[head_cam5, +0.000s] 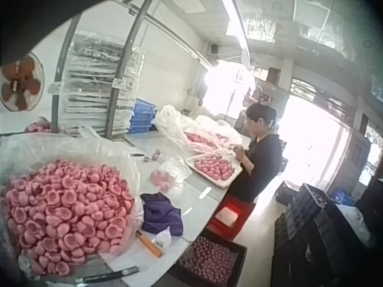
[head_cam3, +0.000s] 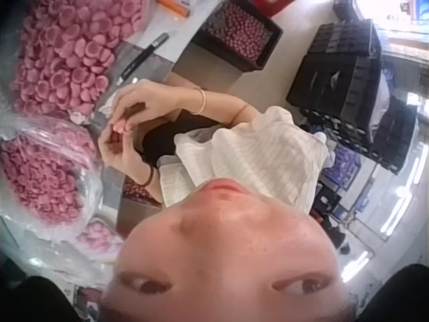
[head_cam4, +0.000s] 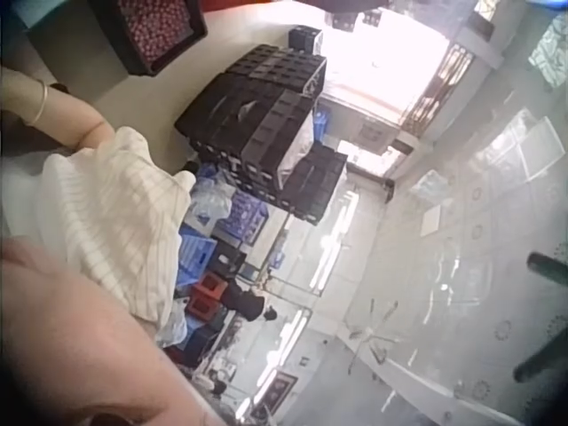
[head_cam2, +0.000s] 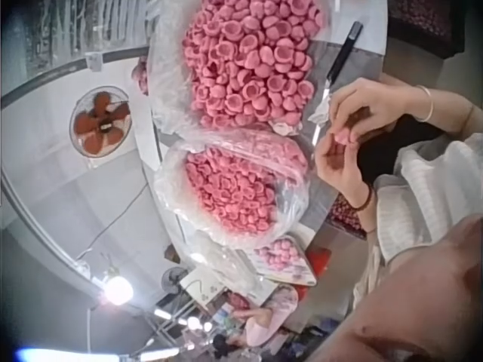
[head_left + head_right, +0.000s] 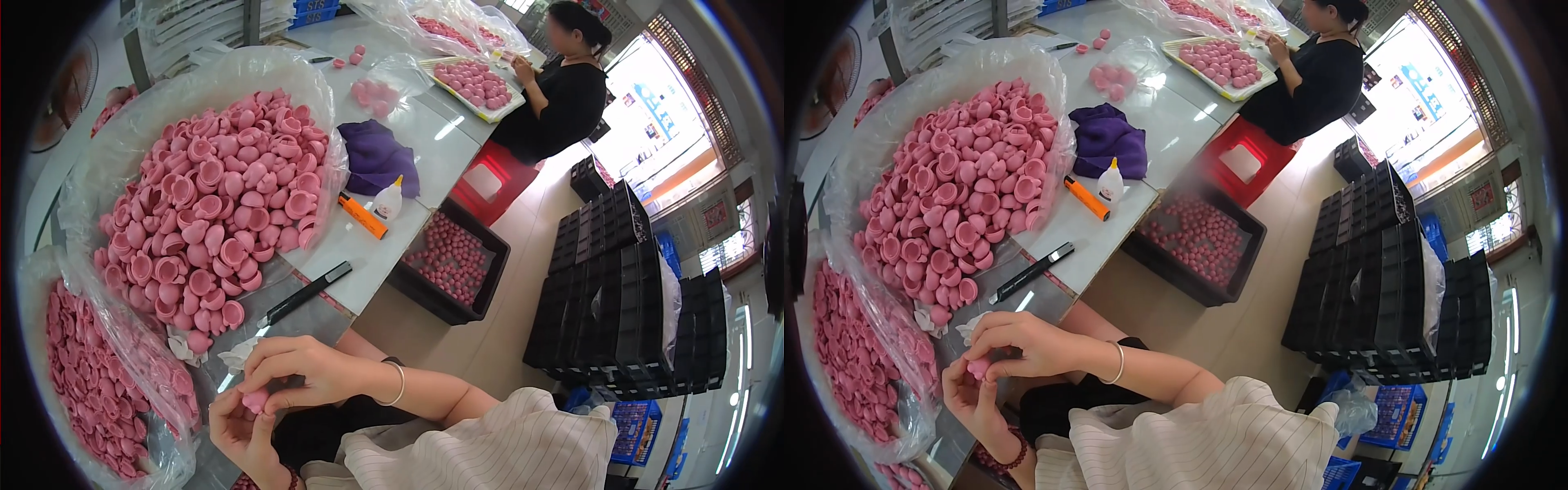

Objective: Assembling two pink plastic halves together using glue to form a sphere.

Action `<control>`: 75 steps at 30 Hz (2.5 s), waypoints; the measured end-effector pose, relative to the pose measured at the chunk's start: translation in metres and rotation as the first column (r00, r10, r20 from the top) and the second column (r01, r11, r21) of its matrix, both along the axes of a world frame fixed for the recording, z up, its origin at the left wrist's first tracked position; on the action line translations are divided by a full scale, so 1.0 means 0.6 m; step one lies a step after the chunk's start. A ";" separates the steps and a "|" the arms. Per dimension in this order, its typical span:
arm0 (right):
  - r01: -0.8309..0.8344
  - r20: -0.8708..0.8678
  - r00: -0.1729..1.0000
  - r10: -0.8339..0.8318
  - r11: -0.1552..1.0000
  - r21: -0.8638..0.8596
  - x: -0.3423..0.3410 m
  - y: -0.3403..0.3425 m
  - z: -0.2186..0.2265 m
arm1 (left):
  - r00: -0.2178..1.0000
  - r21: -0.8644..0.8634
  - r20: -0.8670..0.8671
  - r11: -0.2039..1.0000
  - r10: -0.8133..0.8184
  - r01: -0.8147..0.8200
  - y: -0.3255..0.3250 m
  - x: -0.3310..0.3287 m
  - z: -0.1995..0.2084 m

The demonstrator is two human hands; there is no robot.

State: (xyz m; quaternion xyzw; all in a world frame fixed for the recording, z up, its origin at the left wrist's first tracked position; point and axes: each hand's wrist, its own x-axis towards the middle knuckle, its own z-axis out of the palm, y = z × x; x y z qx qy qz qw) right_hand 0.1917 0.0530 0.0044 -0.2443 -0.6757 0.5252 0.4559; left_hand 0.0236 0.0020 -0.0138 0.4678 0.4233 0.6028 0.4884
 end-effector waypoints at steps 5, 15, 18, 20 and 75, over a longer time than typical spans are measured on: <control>-0.008 -0.040 0.999 0.015 0.986 0.165 -0.017 0.007 -0.011 | 0.999 -0.055 0.036 0.998 0.032 -0.030 -0.018 -0.007 0.013; 0.079 0.104 0.988 -0.111 0.959 0.272 -0.012 0.018 -0.018 | 0.967 -0.030 0.229 0.992 -0.113 0.123 0.011 -0.007 0.017; 0.057 0.086 0.993 -0.082 0.962 0.266 -0.013 0.017 -0.023 | 0.960 -0.003 0.238 0.988 -0.146 0.151 0.011 -0.008 0.012; 0.042 0.075 0.995 -0.062 0.967 0.252 -0.015 0.013 -0.025 | 0.967 0.003 0.208 0.988 -0.150 0.152 0.008 -0.010 0.011; 0.326 -0.098 0.945 -0.312 0.918 0.227 -0.023 -0.002 -0.033 | 0.993 0.118 -0.070 0.987 -0.099 0.106 0.004 -0.017 0.009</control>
